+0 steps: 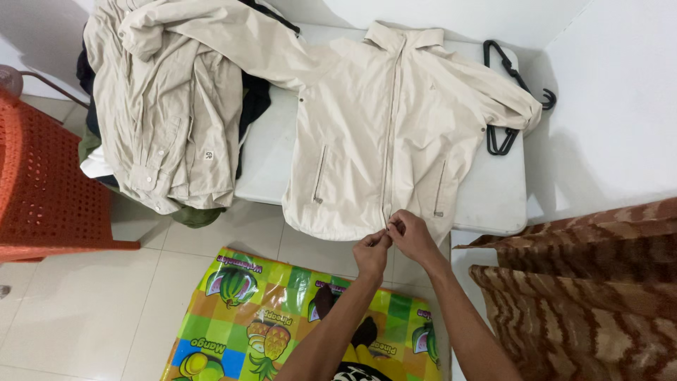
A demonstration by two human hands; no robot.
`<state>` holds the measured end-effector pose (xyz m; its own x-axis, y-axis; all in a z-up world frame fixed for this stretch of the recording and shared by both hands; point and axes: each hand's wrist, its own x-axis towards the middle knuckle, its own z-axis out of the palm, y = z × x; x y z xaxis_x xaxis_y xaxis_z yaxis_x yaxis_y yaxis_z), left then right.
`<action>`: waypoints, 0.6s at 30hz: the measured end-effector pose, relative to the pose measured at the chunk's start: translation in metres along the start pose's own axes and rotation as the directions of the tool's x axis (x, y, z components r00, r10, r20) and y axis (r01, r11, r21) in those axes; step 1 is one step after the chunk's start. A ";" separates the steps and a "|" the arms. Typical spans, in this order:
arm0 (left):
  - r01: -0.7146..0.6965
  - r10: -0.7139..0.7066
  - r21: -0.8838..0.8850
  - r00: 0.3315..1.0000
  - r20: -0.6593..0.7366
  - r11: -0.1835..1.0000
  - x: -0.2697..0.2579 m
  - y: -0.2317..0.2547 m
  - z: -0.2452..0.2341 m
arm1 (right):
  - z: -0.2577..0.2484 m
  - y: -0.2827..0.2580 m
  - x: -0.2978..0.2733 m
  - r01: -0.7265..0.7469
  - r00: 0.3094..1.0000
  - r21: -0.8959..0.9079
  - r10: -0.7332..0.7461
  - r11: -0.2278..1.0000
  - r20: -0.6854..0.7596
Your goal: The person spreads a jacket on a table, zips it closed, inserts a hanger through the neck, and hangs the jacket in a closet.
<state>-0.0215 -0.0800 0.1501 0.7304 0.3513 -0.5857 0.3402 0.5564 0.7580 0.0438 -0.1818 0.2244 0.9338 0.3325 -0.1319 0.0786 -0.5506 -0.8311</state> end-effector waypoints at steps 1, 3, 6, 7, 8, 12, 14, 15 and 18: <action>0.012 -0.012 -0.019 1.000 -0.003 1.000 -0.002 -0.001 0.000 | 0.001 -0.001 -0.003 -0.015 1.000 -0.028 0.015 0.999 -0.003; -0.019 0.019 0.003 1.000 0.002 1.000 0.000 -0.001 0.000 | 0.003 -0.001 -0.009 0.011 0.998 -0.012 -0.012 1.000 -0.062; -0.033 0.033 -0.008 0.999 0.044 0.999 -0.001 -0.003 -0.004 | 0.001 -0.001 -0.019 -0.036 0.995 0.053 0.041 0.998 -0.090; -0.030 0.031 -0.019 0.998 0.060 0.999 -0.004 -0.005 -0.009 | 0.001 -0.002 -0.024 -0.067 0.994 0.082 0.074 0.994 -0.085; 0.004 0.000 -0.054 0.998 0.063 0.999 -0.008 -0.006 -0.013 | 0.001 -0.003 -0.027 -0.064 0.995 0.111 0.072 0.992 -0.075; 0.270 -0.246 -0.131 0.954 0.170 0.954 -0.013 -0.004 -0.028 | 0.003 -0.003 -0.034 -0.079 0.993 0.166 0.092 0.983 -0.074; 0.380 -0.343 -0.138 0.910 0.231 0.915 -0.012 -0.002 -0.030 | 0.004 -0.003 -0.034 -0.068 0.994 0.155 0.080 0.986 -0.072; 0.397 -0.355 -0.145 0.901 0.249 0.906 -0.008 0.000 -0.030 | 0.004 -0.004 -0.035 -0.049 0.996 0.145 0.059 0.988 -0.065; 0.347 -0.316 -0.159 0.929 0.191 0.924 0.007 -0.004 -0.026 | 0.005 -0.006 -0.034 -0.039 0.998 0.111 0.045 0.993 -0.048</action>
